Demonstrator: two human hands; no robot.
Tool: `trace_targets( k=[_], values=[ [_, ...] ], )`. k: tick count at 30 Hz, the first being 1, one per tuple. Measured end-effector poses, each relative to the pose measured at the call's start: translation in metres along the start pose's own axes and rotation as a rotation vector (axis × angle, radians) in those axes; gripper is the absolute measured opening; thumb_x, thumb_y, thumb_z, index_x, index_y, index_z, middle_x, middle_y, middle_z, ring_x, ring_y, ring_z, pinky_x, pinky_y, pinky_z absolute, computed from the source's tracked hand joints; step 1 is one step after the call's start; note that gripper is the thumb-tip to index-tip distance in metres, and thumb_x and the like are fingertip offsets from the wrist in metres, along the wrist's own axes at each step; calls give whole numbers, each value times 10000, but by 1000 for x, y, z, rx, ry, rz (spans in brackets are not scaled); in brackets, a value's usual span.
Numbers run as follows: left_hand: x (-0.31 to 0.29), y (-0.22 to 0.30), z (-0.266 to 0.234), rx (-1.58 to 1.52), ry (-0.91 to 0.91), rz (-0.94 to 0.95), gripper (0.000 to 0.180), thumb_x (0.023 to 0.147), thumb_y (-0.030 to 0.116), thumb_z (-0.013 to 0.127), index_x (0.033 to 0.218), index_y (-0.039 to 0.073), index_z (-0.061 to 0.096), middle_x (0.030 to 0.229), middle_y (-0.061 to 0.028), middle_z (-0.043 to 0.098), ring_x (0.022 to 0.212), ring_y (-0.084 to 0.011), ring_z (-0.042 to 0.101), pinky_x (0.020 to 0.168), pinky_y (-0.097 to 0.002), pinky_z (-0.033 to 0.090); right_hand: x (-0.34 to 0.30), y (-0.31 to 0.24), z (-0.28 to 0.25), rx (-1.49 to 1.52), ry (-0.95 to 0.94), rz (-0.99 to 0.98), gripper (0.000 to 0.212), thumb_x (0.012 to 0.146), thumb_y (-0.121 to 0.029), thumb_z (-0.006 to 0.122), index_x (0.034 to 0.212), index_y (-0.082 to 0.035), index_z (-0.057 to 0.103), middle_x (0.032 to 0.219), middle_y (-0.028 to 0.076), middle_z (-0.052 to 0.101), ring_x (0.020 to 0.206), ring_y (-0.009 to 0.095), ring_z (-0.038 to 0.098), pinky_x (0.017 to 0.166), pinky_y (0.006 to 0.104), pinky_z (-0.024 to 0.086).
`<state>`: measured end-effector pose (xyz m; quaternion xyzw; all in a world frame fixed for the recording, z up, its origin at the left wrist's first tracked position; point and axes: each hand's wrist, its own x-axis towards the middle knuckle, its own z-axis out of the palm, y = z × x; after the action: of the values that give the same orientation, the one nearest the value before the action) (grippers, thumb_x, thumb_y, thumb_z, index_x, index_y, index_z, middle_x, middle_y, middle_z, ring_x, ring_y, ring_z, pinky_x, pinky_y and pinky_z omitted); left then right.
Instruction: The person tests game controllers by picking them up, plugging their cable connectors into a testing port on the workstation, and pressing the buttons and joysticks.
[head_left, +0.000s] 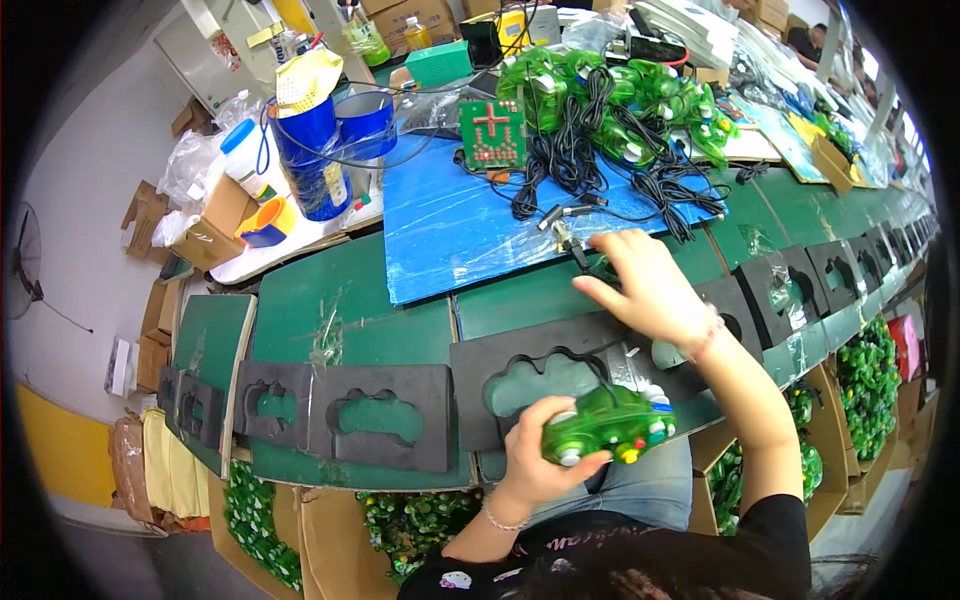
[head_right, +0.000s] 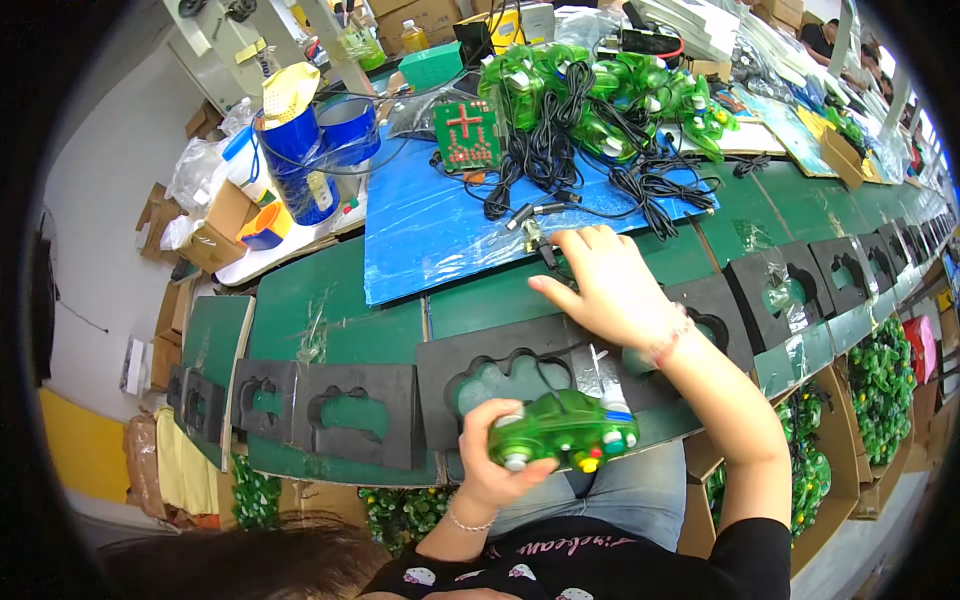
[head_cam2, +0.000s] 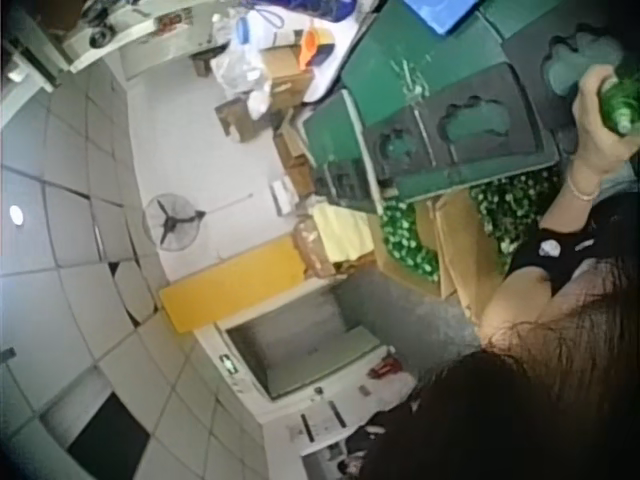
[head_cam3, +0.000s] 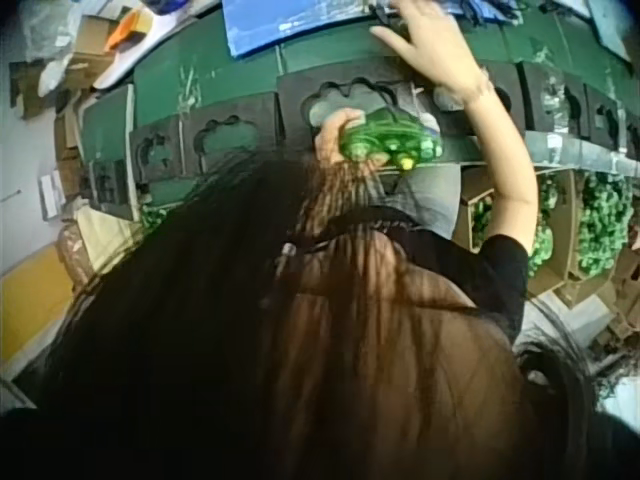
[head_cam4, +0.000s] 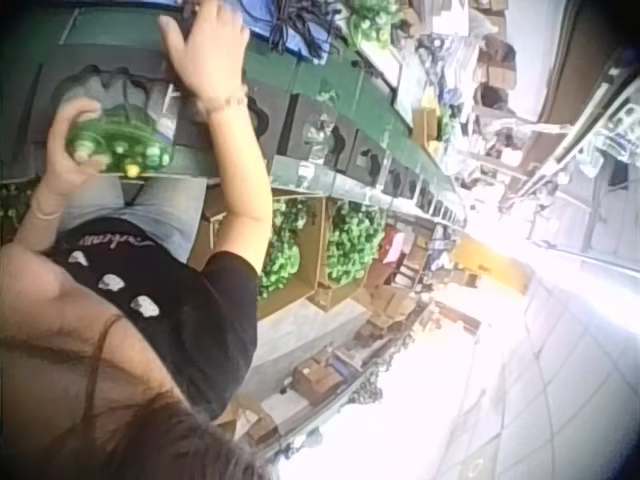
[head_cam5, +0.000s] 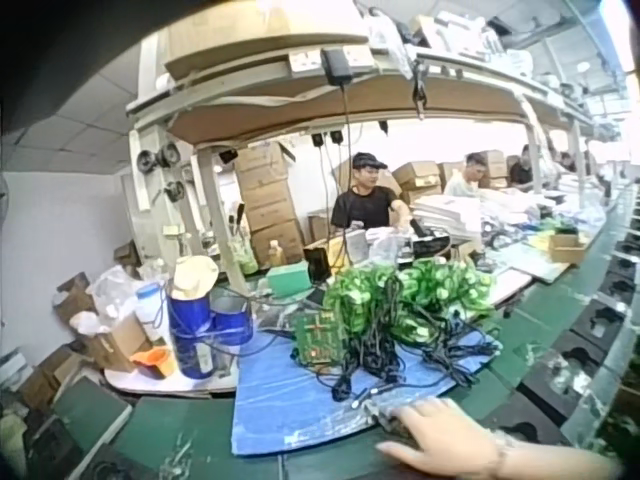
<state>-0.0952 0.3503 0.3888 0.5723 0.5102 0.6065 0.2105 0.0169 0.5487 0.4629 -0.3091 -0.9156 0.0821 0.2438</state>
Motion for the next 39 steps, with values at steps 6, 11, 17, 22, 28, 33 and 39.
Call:
trace_targets(
  k=[6, 11, 17, 22, 28, 33, 39],
  values=[
    [7, 6, 7, 66, 15, -18, 624, 657, 238, 824, 1125, 6, 483, 956, -125, 608, 805, -189, 615, 724, -293, 505, 4, 21, 62, 26, 62, 39, 256, 830, -187, 603, 924, -11, 443, 584, 154, 555, 583, 355, 559, 647, 411, 441],
    [13, 9, 7, 83, 10, -12, 591, 662, 208, 811, 1125, 5, 503, 965, -153, 617, 806, -259, 637, 710, -328, 520, -1, 19, 63, -18, 64, 44, 235, 845, -166, 577, 949, -8, 437, 561, 141, 554, 577, 339, 564, 639, 402, 447],
    [12, 5, 9, 56, 16, -59, 634, 689, 324, 797, 1138, -2, 489, 927, -121, 609, 777, -184, 616, 711, -286, 503, -9, 14, 49, -74, 50, -69, 350, 839, -118, 564, 1137, 49, 485, 606, 154, 570, 659, 319, 589, 709, 379, 468],
    [13, 3, 15, 19, 4, -93, 656, 693, 337, 795, 1150, -2, 467, 934, -114, 607, 811, -177, 609, 729, -277, 492, -14, 13, 45, -232, 17, -95, 308, 840, -106, 553, 1100, 57, 525, 587, 107, 576, 591, 266, 591, 788, 367, 465],
    [12, 2, 14, 47, -9, -118, 712, 671, 400, 797, 1152, -1, 458, 950, -102, 583, 808, -175, 587, 739, -285, 483, -18, 8, 42, -404, 11, -185, 339, 800, -126, 574, 1090, 47, 540, 607, 57, 547, 626, 201, 575, 837, 364, 459],
    [16, 0, 16, 78, -15, 16, 692, 658, 292, 824, 1156, -17, 457, 995, -153, 593, 822, -228, 622, 727, -308, 517, -49, 15, 14, -38, 42, -103, 250, 771, -72, 607, 1018, -34, 608, 765, 78, 601, 785, 242, 579, 901, 368, 412],
    [5, -10, 21, 155, 5, 98, 751, 607, 371, 841, 1123, -25, 465, 964, -130, 568, 812, -241, 588, 743, -328, 492, -99, 4, -43, 1203, 31, 337, 395, 906, -96, 490, 1281, 14, 429, 897, 75, 602, 795, 127, 586, 721, 257, 479]
  ],
)
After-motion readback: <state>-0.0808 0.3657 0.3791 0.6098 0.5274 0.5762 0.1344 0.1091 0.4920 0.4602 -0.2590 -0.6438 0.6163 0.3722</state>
